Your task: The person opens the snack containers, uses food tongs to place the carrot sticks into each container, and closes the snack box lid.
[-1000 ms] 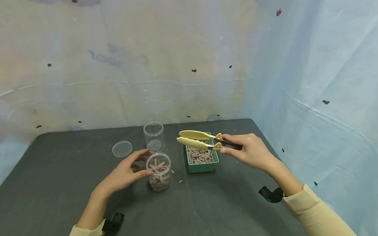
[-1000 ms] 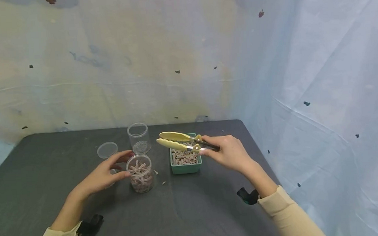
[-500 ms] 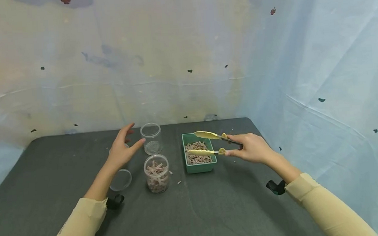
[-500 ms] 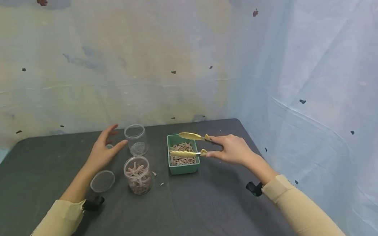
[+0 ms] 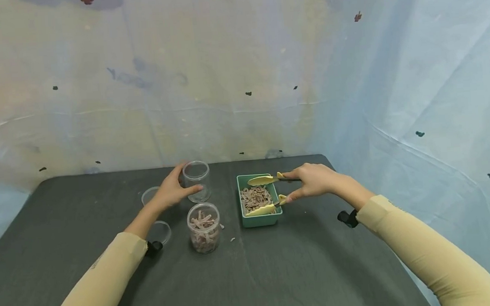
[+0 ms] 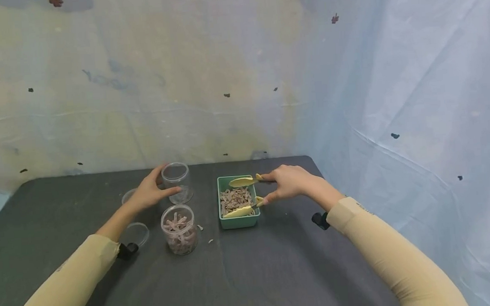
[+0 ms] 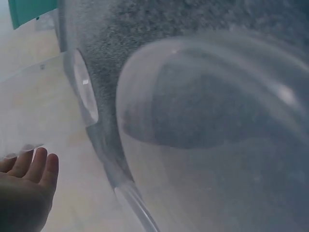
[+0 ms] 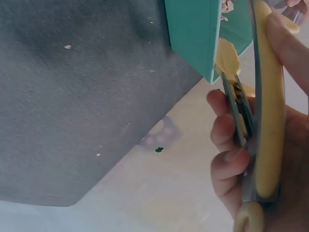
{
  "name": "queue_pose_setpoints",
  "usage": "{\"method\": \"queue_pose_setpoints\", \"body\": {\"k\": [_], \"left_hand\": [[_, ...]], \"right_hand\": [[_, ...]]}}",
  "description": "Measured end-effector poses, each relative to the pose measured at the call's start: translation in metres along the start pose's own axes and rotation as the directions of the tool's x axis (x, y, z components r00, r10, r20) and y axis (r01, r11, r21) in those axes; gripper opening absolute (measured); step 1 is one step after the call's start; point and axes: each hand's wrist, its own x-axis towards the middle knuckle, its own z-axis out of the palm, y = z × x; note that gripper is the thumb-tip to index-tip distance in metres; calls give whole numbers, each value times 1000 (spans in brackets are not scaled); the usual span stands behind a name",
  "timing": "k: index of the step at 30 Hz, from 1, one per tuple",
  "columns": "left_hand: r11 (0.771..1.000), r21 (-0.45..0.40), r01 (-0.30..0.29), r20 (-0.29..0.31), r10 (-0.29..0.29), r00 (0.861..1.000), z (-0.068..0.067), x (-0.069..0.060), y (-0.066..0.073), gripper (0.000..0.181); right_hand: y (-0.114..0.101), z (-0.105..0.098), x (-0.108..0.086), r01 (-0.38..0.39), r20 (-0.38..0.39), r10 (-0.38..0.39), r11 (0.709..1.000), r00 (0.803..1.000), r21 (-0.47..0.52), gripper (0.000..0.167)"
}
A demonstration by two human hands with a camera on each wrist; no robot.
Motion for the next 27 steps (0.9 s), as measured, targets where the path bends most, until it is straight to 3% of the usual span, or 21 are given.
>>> {"method": "queue_pose_setpoints", "body": {"k": [6,12,19,27], "left_hand": [[1000,-15,-14,-35,13,999,6,-2,0,97],[1000,-2,-15,-38,15,999,11,-8,2,94],[999,16,-28,-56,29,998,17,-11,6,86],[998,50,-36,-47,39,998,16,-8,9,80]], "right_hand": [[-3,-7,16,-12,134,12,1000,991,2,90],[-2,-10,25,21,199,-24,1000,980,18,88],[0,-9,26,34,202,-32,999,979,-3,80],[4,-4,23,89,141,-86,996,986,-20,69]]}}
